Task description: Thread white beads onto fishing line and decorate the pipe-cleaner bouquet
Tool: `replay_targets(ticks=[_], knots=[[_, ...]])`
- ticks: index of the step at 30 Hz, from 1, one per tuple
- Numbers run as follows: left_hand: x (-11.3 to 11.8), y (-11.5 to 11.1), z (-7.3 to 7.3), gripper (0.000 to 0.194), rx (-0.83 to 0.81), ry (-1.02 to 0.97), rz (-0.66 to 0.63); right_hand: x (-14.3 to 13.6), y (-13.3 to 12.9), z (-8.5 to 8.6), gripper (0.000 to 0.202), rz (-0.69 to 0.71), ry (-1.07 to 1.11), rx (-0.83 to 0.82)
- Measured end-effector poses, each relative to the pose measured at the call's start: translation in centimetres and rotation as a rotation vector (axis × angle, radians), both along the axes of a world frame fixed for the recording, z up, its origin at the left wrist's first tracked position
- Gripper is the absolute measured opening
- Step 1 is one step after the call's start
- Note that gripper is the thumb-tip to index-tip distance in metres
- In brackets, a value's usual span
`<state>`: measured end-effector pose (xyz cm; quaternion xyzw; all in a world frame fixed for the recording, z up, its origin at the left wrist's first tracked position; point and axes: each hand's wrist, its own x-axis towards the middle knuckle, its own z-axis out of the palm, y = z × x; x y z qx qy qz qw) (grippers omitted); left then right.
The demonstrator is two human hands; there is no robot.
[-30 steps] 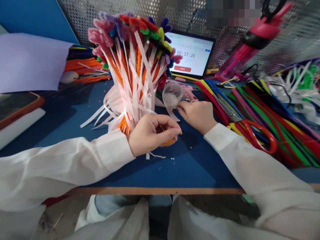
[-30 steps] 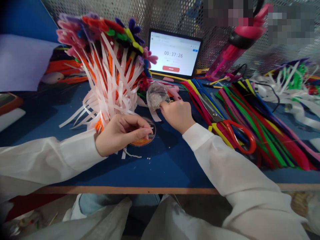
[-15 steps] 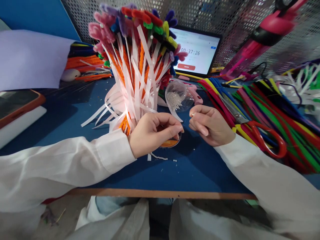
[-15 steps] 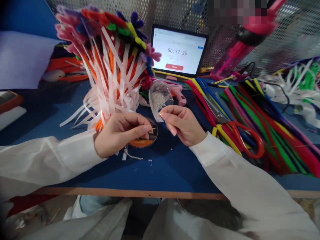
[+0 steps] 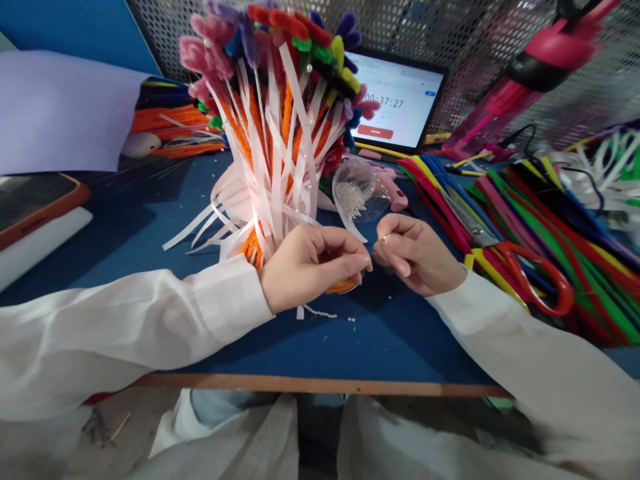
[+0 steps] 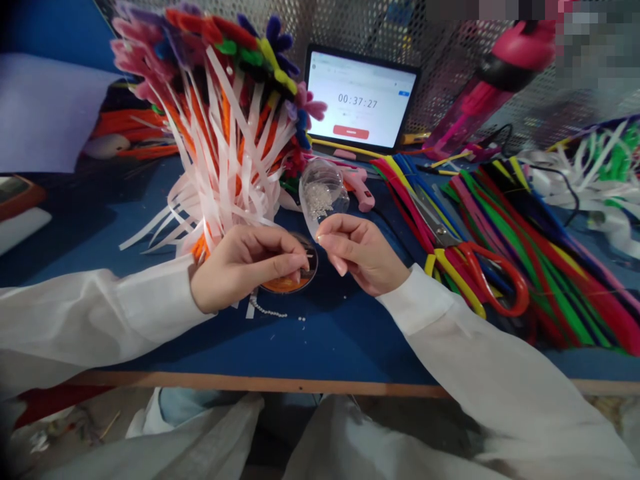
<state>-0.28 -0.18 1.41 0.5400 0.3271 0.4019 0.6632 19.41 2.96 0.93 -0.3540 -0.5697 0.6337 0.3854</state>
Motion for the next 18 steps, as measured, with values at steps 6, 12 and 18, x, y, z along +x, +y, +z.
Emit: replay_targets(ticks=[6,12,18], knots=[[-0.07,-0.04,0.07,0.023,-0.030,-0.015,-0.060,0.01,0.06,-0.17,0.036,0.043,-0.001,0.010],[-0.11,-0.04,0.02,0.023,-0.053,-0.047,-0.091,0.11,0.06,-0.34,0.032,0.108,-0.003,0.021],[-0.26,-0.02,-0.02,0.024,-0.057,-0.046,-0.113,0.11,0.03,-0.40,0.032,0.129,-0.009,0.023]])
